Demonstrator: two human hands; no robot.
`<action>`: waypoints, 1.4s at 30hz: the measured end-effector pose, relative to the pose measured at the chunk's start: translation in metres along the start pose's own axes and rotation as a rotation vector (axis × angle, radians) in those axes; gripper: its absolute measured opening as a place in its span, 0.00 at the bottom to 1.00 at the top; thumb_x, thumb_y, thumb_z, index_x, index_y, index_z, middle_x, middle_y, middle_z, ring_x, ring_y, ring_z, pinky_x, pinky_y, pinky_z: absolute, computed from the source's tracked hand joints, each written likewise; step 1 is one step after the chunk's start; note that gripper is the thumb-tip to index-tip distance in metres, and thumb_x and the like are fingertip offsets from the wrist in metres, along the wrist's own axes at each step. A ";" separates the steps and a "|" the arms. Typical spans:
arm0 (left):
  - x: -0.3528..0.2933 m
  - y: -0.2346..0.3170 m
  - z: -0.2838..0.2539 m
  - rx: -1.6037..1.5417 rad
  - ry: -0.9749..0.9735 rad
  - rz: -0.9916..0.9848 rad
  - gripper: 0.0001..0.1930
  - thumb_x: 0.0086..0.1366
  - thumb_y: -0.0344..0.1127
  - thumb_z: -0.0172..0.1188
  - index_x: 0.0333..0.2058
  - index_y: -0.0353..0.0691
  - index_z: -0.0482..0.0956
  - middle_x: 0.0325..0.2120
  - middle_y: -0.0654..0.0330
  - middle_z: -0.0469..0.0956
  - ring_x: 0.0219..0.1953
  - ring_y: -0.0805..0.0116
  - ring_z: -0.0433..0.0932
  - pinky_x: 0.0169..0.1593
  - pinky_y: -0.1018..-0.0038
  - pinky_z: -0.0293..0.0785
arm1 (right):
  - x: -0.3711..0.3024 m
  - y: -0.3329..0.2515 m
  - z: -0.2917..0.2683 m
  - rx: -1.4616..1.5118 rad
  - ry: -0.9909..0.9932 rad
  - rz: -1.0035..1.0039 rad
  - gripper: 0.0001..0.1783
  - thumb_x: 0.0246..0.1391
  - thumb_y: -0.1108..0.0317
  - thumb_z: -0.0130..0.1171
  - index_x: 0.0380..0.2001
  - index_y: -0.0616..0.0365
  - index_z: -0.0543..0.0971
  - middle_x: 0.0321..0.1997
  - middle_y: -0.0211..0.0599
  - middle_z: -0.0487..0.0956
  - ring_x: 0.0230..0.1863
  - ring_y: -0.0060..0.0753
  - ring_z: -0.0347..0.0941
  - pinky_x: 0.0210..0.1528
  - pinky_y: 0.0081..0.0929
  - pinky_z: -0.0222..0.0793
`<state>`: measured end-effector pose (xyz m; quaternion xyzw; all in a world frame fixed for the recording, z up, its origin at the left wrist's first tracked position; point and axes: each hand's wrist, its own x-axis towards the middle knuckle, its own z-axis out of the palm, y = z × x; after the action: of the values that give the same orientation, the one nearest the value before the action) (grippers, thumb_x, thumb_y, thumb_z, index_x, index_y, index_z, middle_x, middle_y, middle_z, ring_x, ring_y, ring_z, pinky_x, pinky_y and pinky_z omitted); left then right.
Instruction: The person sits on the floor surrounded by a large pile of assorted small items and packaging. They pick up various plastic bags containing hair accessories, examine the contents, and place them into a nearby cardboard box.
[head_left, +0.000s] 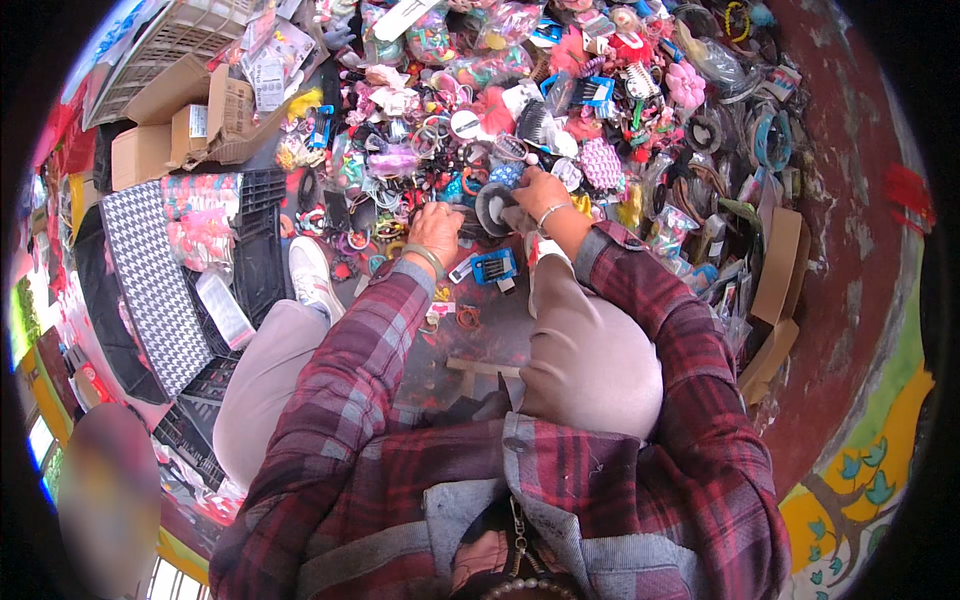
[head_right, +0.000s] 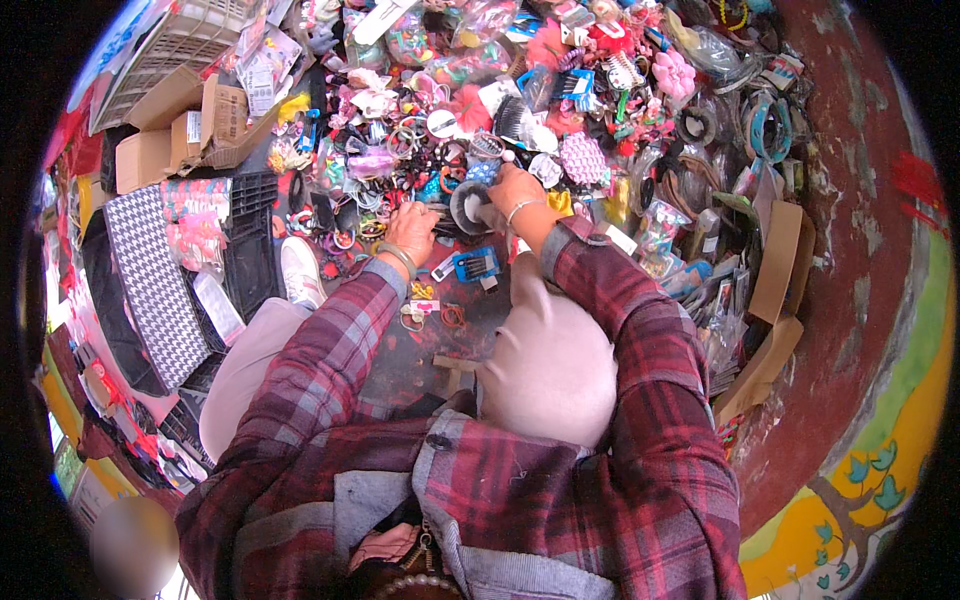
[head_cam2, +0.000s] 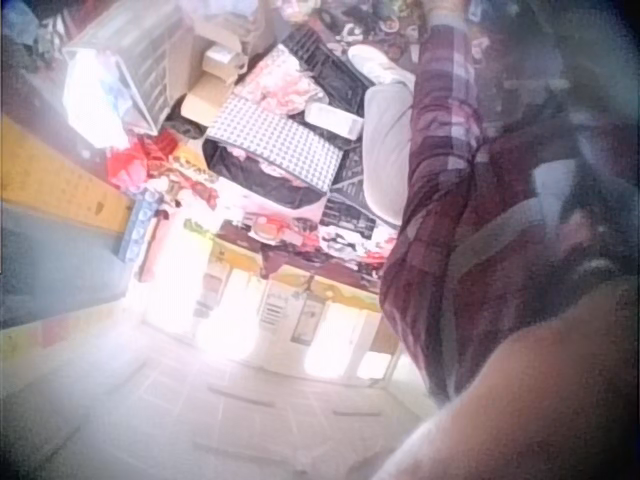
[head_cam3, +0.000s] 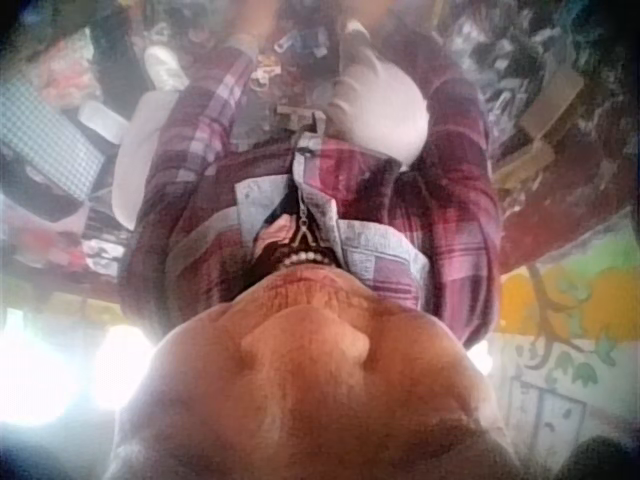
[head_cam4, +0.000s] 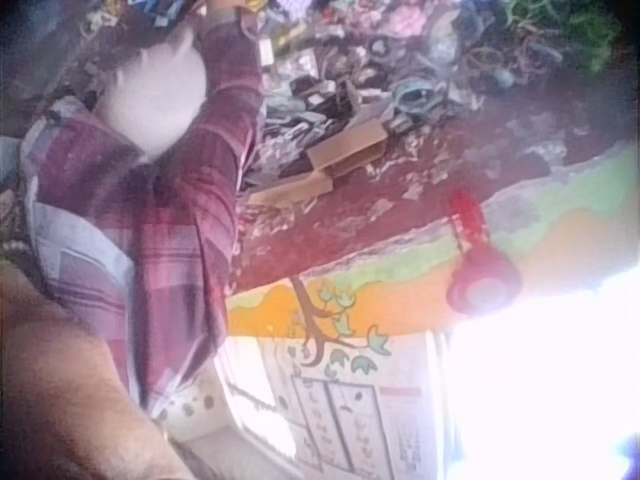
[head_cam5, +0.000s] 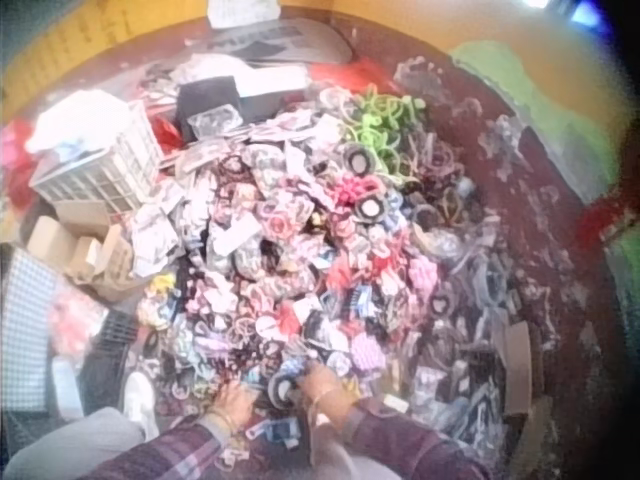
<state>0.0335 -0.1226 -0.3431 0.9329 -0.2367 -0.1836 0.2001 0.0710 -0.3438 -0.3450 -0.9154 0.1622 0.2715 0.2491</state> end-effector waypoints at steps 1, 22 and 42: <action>-0.001 0.001 0.002 -0.003 0.036 0.021 0.11 0.44 0.28 0.58 0.31 0.42 0.74 0.32 0.57 0.71 0.41 0.55 0.68 0.43 0.63 0.66 | 0.003 0.003 0.000 -0.003 -0.052 -0.028 0.14 0.37 0.59 0.58 0.30 0.53 0.78 0.32 0.45 0.78 0.37 0.46 0.74 0.41 0.36 0.69; -0.014 0.006 -0.047 -0.231 -0.606 0.056 0.15 0.48 0.36 0.59 0.37 0.44 0.75 0.28 0.51 0.76 0.34 0.53 0.76 0.39 0.64 0.70 | -0.030 0.000 -0.053 -0.278 -0.335 -0.475 0.09 0.37 0.66 0.53 0.27 0.51 0.77 0.27 0.43 0.77 0.33 0.47 0.73 0.35 0.40 0.67; 0.032 0.059 -0.077 -1.346 -0.197 -0.241 0.19 0.51 0.23 0.59 0.43 0.36 0.67 0.37 0.61 0.73 0.40 0.72 0.72 0.45 0.76 0.69 | -0.074 0.007 -0.088 0.505 -0.477 -0.455 0.24 0.48 0.53 0.57 0.44 0.58 0.72 0.41 0.43 0.76 0.43 0.36 0.72 0.46 0.30 0.65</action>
<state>0.0718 -0.1643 -0.2586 0.6046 0.0169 -0.3953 0.6913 0.0455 -0.3860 -0.2406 -0.7495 -0.0449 0.3657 0.5500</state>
